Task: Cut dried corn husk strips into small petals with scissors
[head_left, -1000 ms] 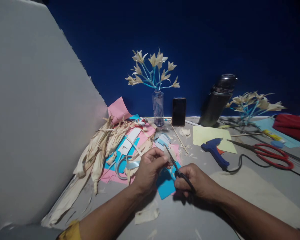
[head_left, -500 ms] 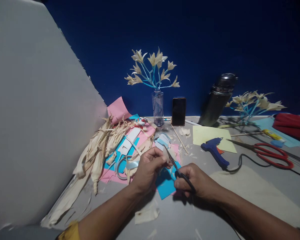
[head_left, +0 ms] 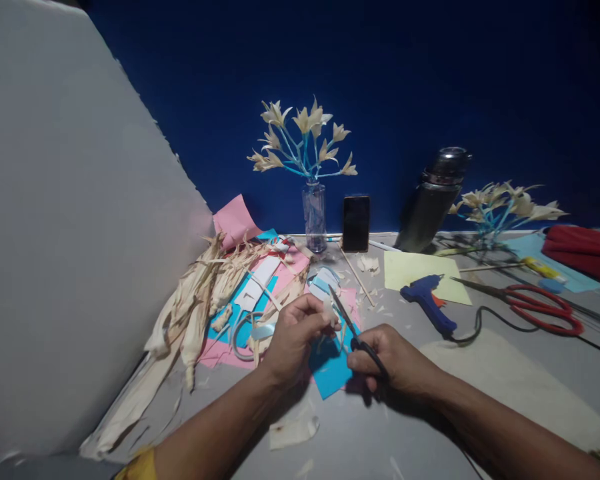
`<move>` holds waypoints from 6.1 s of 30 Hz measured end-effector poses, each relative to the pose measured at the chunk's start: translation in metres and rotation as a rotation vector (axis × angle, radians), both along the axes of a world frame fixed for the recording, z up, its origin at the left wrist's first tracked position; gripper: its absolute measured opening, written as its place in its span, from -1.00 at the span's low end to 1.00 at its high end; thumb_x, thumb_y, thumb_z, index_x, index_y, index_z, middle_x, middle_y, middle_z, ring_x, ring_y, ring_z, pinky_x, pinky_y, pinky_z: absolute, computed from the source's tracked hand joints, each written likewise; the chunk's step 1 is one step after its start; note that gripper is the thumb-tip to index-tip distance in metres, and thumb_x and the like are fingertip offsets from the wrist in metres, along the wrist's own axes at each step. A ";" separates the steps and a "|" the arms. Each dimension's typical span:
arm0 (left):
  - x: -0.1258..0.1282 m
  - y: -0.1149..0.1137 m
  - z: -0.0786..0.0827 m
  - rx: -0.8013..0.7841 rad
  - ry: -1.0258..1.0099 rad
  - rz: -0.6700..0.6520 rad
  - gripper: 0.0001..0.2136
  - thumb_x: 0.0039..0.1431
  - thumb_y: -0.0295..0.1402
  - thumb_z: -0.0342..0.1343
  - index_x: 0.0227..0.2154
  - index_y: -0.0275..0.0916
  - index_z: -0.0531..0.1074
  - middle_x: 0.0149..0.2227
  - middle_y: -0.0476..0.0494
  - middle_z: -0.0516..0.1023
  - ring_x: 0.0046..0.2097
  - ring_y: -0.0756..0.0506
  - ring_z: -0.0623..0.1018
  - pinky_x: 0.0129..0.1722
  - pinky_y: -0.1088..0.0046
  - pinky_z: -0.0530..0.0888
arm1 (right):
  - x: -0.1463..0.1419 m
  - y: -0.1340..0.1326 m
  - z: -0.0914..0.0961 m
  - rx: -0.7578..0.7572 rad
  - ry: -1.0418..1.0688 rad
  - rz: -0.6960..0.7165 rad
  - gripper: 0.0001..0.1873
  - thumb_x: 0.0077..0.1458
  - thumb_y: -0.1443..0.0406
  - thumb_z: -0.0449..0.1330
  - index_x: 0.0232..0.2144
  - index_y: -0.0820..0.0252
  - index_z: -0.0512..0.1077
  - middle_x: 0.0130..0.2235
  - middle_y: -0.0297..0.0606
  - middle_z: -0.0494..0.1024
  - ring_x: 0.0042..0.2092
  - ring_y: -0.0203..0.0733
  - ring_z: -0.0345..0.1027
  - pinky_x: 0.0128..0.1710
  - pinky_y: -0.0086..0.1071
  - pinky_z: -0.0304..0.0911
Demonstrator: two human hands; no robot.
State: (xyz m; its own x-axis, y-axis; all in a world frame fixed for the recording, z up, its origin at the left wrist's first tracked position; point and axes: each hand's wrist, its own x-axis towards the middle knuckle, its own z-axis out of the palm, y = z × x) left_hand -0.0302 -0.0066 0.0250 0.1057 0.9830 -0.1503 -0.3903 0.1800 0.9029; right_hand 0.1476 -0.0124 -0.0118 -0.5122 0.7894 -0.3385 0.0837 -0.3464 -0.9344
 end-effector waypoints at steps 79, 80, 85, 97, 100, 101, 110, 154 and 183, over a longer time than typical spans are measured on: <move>0.004 0.008 -0.022 -0.063 0.152 -0.295 -0.75 -0.08 -0.30 0.38 -0.46 -0.28 0.42 -0.55 -0.06 0.50 -0.48 0.00 0.47 -0.43 0.47 0.39 | 0.027 0.029 0.016 0.070 0.209 -0.339 -0.64 -0.26 0.28 0.44 -0.34 0.24 0.46 -0.39 -0.31 0.52 -0.47 -0.31 0.30 -0.46 -0.43 0.15; 0.005 0.008 -0.023 -0.062 0.136 -0.279 -0.75 -0.09 -0.32 0.38 -0.46 -0.28 0.41 -0.55 -0.05 0.51 -0.48 -0.01 0.48 -0.42 0.46 0.40 | 0.026 0.028 0.014 0.077 0.213 -0.310 -0.63 -0.27 0.29 0.44 -0.33 0.24 0.46 -0.36 -0.29 0.55 -0.45 -0.30 0.33 -0.44 -0.42 0.17; 0.006 0.008 -0.028 -0.040 0.128 -0.237 -0.76 -0.09 -0.36 0.38 -0.46 -0.28 0.41 -0.50 -0.07 0.56 -0.46 -0.02 0.52 -0.39 0.45 0.42 | 0.018 0.023 0.009 0.117 0.232 -0.281 -0.61 -0.24 0.28 0.45 -0.32 0.24 0.43 -0.38 -0.33 0.53 -0.41 -0.28 0.36 -0.38 -0.41 0.21; 0.011 0.009 -0.016 0.011 0.285 -0.279 -0.78 -0.08 -0.29 0.36 -0.44 -0.26 0.46 -0.49 -0.03 0.50 -0.44 0.01 0.46 -0.36 0.46 0.36 | 0.011 0.016 0.016 0.153 0.179 -0.348 -0.65 -0.23 0.25 0.45 -0.41 0.21 0.40 -0.51 -0.41 0.43 -0.47 -0.28 0.31 -0.43 -0.42 0.20; 0.012 0.011 -0.006 0.036 0.350 -0.268 -0.77 -0.06 -0.26 0.34 -0.49 -0.27 0.43 -0.54 0.01 0.43 -0.48 0.04 0.38 -0.43 0.50 0.29 | 0.011 0.016 0.018 0.205 0.134 -0.335 -0.67 -0.23 0.26 0.45 -0.43 0.23 0.42 -0.49 -0.41 0.41 -0.45 -0.31 0.24 -0.44 -0.44 0.16; 0.014 0.012 -0.002 0.041 0.372 -0.271 -0.77 -0.05 -0.26 0.34 -0.51 -0.27 0.42 -0.56 0.02 0.41 -0.50 0.04 0.36 -0.45 0.51 0.27 | 0.011 0.016 0.018 0.209 0.123 -0.338 -0.67 -0.24 0.26 0.45 -0.43 0.23 0.42 -0.49 -0.41 0.41 -0.45 -0.31 0.23 -0.44 -0.44 0.15; 0.042 0.101 0.022 0.111 0.555 -0.233 -0.79 -0.08 -0.28 0.31 -0.54 -0.28 0.41 -0.60 0.00 0.44 -0.56 0.05 0.38 -0.53 0.54 0.28 | 0.054 0.055 0.026 0.325 0.131 -0.756 -0.67 -0.17 0.18 0.42 -0.39 0.21 0.42 -0.51 -0.43 0.33 -0.48 -0.32 0.12 -0.46 -0.42 0.08; -0.029 0.020 -0.018 0.287 1.637 -0.236 -0.86 0.15 -0.41 -0.02 -0.42 -0.21 0.44 -0.38 -0.17 0.53 -0.33 -0.14 0.46 -0.36 0.38 0.21 | 0.062 0.064 0.007 0.546 -0.178 -0.591 -0.75 -0.13 0.15 0.35 -0.48 0.18 0.43 -0.54 -0.40 0.37 -0.49 -0.27 0.18 -0.46 -0.36 0.09; 0.024 0.025 -0.003 0.106 0.439 -0.504 -0.70 -0.06 -0.18 0.36 -0.49 -0.29 0.41 -0.55 0.02 0.38 -0.48 0.04 0.36 -0.41 0.49 0.29 | 0.027 0.030 0.014 0.013 0.398 -0.235 -0.85 -0.25 0.36 0.31 -0.57 0.22 0.38 -0.62 -0.46 0.29 -0.57 -0.38 0.07 -0.56 -0.47 -0.03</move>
